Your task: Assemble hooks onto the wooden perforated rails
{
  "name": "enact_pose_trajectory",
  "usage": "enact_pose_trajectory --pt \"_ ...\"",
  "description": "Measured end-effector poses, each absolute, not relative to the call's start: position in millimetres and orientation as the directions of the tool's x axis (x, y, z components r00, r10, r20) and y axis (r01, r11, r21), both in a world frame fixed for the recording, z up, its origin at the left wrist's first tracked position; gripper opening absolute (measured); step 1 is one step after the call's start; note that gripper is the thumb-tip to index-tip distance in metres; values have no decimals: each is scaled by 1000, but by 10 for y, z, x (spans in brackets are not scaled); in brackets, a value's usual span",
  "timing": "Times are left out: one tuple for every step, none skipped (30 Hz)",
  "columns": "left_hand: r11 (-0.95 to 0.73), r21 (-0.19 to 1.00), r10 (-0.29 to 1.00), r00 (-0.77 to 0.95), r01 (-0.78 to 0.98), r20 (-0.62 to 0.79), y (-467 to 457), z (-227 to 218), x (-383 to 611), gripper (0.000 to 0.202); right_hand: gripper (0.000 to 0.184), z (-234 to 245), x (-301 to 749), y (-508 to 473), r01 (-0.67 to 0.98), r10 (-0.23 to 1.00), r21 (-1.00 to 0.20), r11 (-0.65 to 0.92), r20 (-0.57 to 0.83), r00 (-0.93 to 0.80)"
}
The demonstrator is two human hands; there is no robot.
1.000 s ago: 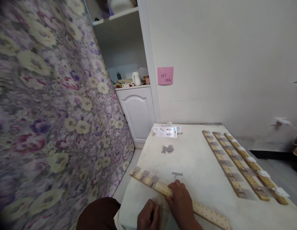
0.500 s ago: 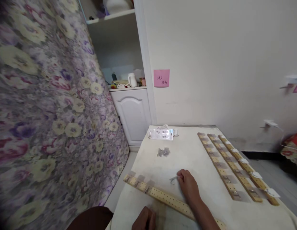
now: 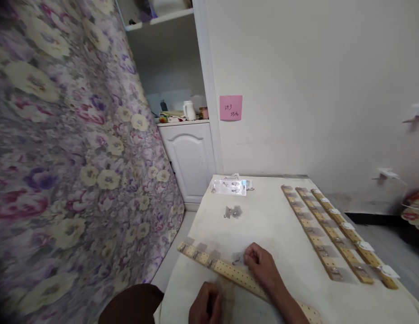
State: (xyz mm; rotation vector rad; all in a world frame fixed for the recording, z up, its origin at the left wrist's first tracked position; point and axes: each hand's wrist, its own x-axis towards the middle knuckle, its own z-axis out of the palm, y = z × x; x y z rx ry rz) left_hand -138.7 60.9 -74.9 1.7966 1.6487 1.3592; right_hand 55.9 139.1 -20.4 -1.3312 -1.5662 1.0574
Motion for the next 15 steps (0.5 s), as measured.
enact_pose_trajectory --pt "-255 792 911 -136 555 389 609 -733 -1389 24 11 -186 526 1358 260 988 -963 76 37 -150" --pt "-247 806 918 -138 537 372 607 -716 -1388 21 12 -173 494 1328 209 984 -976 55 17 -180" --pt "-237 822 925 -139 517 354 603 -700 -1386 20 13 -165 463 1300 171 979 -985 35 -1 -205" --pt "-225 838 933 -139 497 333 598 -683 -1381 21 14 -162 435 1275 146 974 -989 18 -16 -226" --pt "-211 852 941 -135 479 309 591 -663 -1373 22 15 -162 409 1255 137 970 -991 9 -25 -242" --pt "-195 863 950 -129 465 284 585 -643 -1364 22 15 -164 386 1238 140 967 -990 7 -29 -253" --pt "-178 872 958 -124 456 260 579 -620 -1354 21 15 -167 367 1226 153 965 -988 12 -29 -260" --pt "-162 879 963 -122 448 240 575 -596 -1343 19 14 -169 351 1219 168 964 -986 19 -26 -264" --pt "-150 884 967 -122 442 225 573 -573 -1332 18 13 -170 337 1215 183 963 -983 27 -24 -267" --pt "-143 888 969 -122 438 216 574 -551 -1323 17 13 -170 325 1215 198 963 -980 34 -21 -269" --pt "-140 889 971 -117 436 210 577 -530 -1314 17 12 -169 316 1219 214 962 -976 41 -20 -273" --pt "-139 888 973 -106 438 205 582 -513 -1306 17 12 -167 307 1225 231 961 -972 50 -17 -277" --pt "-139 886 976 -92 442 199 588 -500 -1298 17 11 -165 299 1234 250 960 -966 63 -11 -281" --pt "-136 884 978 -81 446 191 595 -491 -1290 17 11 -163 291 1244 273 958 -959 80 -1 -285" --pt "-130 884 980 -79 448 185 603 -486 -1282 18 11 -160 283 1255 299 958 -949 100 10 -287"
